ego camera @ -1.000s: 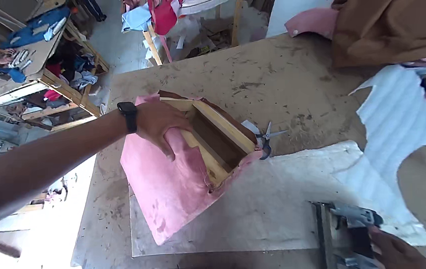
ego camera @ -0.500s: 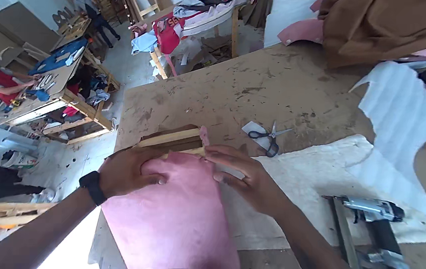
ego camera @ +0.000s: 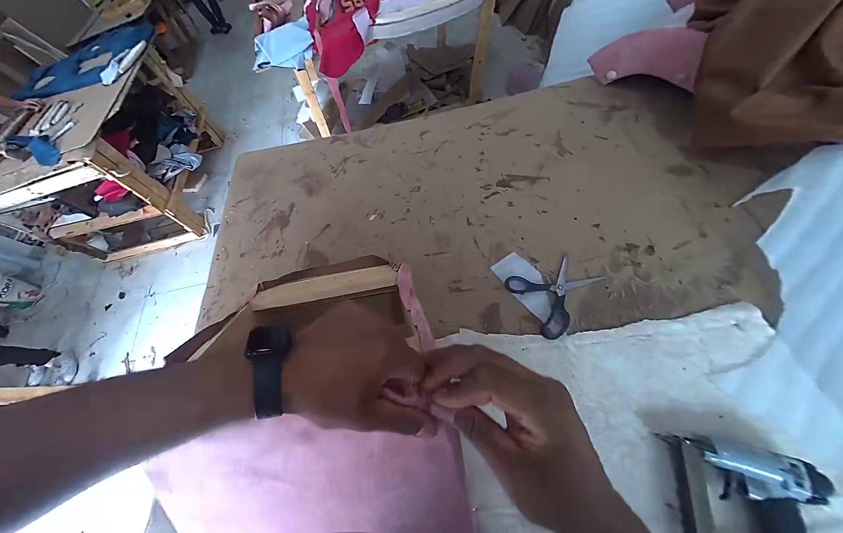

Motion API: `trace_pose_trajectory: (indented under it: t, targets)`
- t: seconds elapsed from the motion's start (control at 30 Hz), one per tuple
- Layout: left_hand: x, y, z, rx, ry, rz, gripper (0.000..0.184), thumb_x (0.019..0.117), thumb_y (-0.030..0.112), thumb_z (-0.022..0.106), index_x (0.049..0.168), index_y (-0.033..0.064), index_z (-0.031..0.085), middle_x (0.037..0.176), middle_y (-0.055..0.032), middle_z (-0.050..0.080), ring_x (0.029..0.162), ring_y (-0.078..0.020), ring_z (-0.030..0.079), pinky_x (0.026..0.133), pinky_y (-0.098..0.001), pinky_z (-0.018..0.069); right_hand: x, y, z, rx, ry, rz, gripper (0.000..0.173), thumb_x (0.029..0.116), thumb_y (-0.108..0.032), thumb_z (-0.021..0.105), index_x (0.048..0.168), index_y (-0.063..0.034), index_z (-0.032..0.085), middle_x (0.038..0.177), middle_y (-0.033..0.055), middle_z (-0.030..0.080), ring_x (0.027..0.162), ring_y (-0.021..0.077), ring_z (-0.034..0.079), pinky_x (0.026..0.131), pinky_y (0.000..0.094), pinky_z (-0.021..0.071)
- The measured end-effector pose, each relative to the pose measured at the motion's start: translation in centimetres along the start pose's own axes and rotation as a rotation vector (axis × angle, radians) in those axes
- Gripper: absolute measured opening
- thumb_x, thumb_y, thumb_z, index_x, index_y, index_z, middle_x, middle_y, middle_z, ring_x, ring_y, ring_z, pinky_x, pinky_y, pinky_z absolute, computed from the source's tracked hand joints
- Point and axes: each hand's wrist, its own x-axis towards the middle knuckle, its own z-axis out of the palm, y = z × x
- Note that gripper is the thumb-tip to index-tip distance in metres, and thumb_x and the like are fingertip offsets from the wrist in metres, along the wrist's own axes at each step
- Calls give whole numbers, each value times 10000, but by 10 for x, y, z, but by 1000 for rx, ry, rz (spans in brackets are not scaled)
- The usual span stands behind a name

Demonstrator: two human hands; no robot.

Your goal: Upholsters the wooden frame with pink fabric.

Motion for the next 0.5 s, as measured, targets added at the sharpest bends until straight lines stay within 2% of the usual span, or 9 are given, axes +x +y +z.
trace_pose_trajectory:
  t: [0.07,0.17,0.27,0.33,0.37,0.4,0.43,0.47,0.5]
  targets:
    - [3,-13,10,-298,101,127,425,966,407,710,712,85,603,638,-22,533,622,-142,536,585,-340,454,-2,2,7,13,93,-12,14,971,-94,692,969,-98,705,1107,61,744,1112,242,706,971,442,615]
    - [7,-22,14,-447,164,224,358,959,259,721,692,74,572,621,-38,503,615,-154,512,593,-330,421,-4,1,12,-11,162,19,20,968,-90,704,978,-90,687,1088,60,755,1132,249,709,1032,473,591]
    - [7,-30,16,-537,217,234,352,948,201,730,678,73,546,612,-34,479,600,-136,484,570,-301,385,3,-7,15,-30,188,121,46,950,-54,719,981,-71,690,1081,76,761,1125,265,716,1033,472,595]
    - [9,-31,16,-556,255,187,360,934,233,755,687,82,542,633,-27,500,624,-126,495,591,-293,399,13,-16,11,-39,171,215,59,926,-33,742,962,-56,700,1078,85,758,1102,246,724,990,438,620]
    - [11,-29,16,-527,278,123,355,911,301,786,733,93,561,693,-23,541,687,-128,529,645,-303,441,20,-22,5,-42,137,273,55,917,-31,752,952,-50,715,1077,83,753,1073,215,724,942,397,631]
    - [11,-27,16,-462,280,32,359,874,420,803,860,123,602,834,-7,600,823,-119,578,753,-314,498,25,-27,0,-49,95,330,45,918,-42,755,950,-54,726,1076,70,744,1046,183,718,904,363,634]
    - [13,-25,16,-391,266,-52,492,823,556,805,1063,161,635,1054,9,628,1017,-115,603,884,-336,541,30,-32,-5,-60,45,376,35,926,-65,753,954,-66,732,1080,51,736,1038,159,708,889,345,628]
    - [15,-23,17,-338,240,-112,696,769,663,796,1260,204,614,1294,20,596,1200,-116,578,995,-364,544,34,-34,-8,-71,-1,408,28,933,-89,750,955,-79,735,1087,36,731,1042,145,701,888,340,624]
    - [16,-20,16,-296,213,-148,843,738,720,784,1383,228,556,1459,15,519,1311,-135,530,1061,-402,516,38,-35,-10,-71,-42,428,31,940,-111,747,950,-86,731,1096,31,725,1040,137,696,880,332,622]
